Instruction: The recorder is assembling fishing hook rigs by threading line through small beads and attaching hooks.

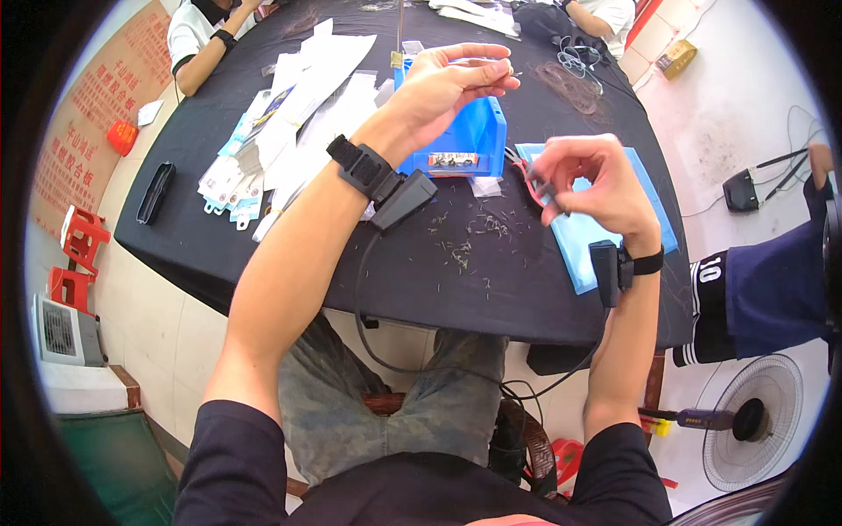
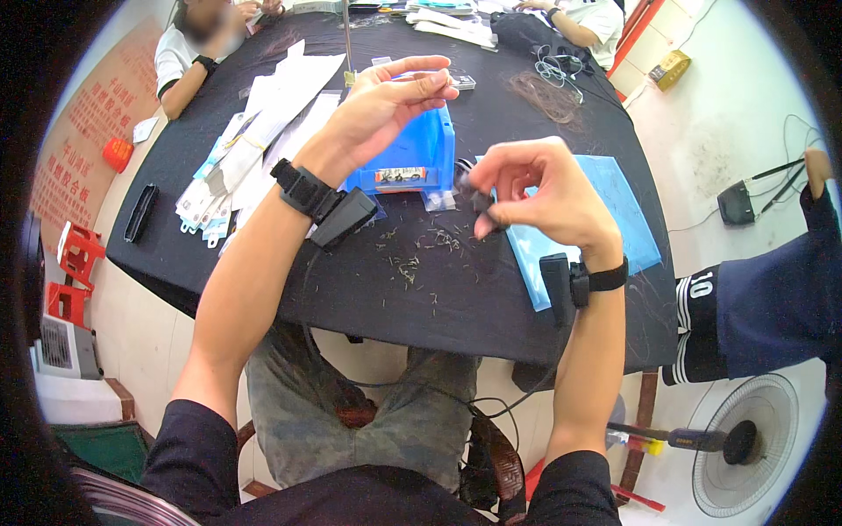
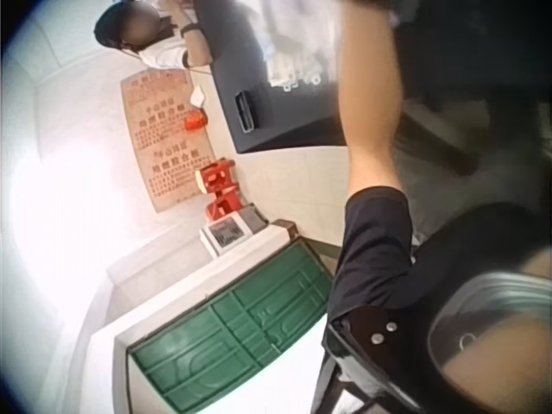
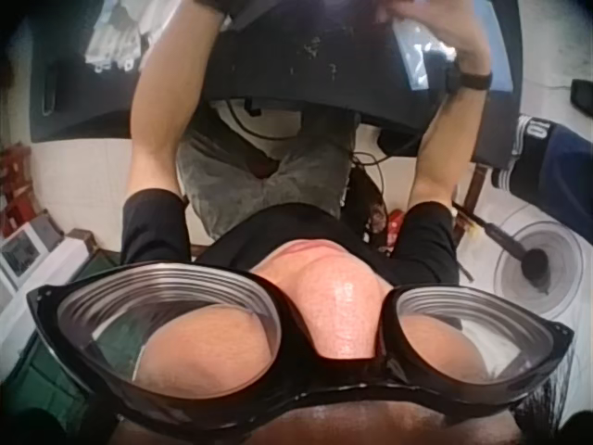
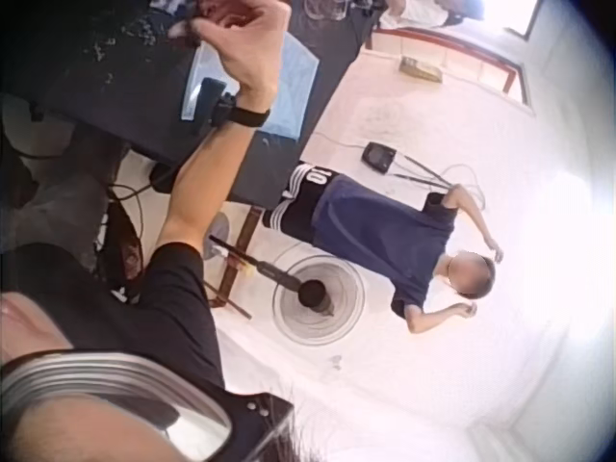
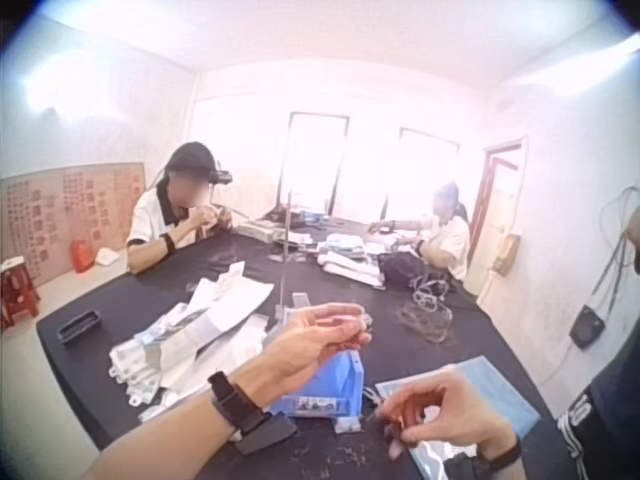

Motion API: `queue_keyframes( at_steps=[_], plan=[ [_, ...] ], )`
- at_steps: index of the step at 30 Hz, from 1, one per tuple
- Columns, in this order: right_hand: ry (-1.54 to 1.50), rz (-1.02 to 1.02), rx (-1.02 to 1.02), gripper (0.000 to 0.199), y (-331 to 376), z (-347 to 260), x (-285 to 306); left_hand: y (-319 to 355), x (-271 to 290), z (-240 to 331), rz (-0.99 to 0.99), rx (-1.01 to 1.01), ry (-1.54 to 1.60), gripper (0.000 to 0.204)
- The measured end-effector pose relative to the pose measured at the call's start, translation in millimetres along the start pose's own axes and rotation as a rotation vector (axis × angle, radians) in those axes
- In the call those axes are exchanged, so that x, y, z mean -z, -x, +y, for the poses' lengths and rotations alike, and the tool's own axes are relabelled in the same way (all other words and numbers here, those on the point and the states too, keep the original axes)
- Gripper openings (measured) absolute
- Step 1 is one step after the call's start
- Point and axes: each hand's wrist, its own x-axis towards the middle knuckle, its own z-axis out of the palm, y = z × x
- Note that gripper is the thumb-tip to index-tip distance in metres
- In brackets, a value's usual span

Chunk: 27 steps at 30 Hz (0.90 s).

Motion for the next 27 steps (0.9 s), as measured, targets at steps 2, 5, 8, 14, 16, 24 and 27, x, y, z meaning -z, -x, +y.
queue_keyframes(
  at_steps=[2,5,8,14,16,24,27],
  plan=[
    [-0.252,0.241,0.081,0.020,-3,2,-3,-1,2,0,-0.003,-0.006,0.012,0.035],
    [-0.349,0.416,0.158,0.019,-12,4,-7,-2,5,-2,-0.014,0.005,0.022,0.037],
    [-0.322,0.581,0.161,0.020,-26,3,-6,-3,7,-3,-0.050,0.004,0.076,0.028],
    [0.202,0.713,0.292,0.029,-44,2,-11,-3,5,5,-0.178,-0.056,0.262,0.012],
    [0.295,0.747,0.316,0.039,-47,5,-15,-1,3,8,-0.191,-0.086,0.235,0.018],
    [0.515,0.912,0.412,0.052,-35,20,-19,-1,-4,14,-0.363,-0.163,0.214,0.024],
    [0.532,0.916,0.404,0.051,-34,25,-20,-2,-4,13,-0.403,-0.169,0.209,0.025]
  ],
)
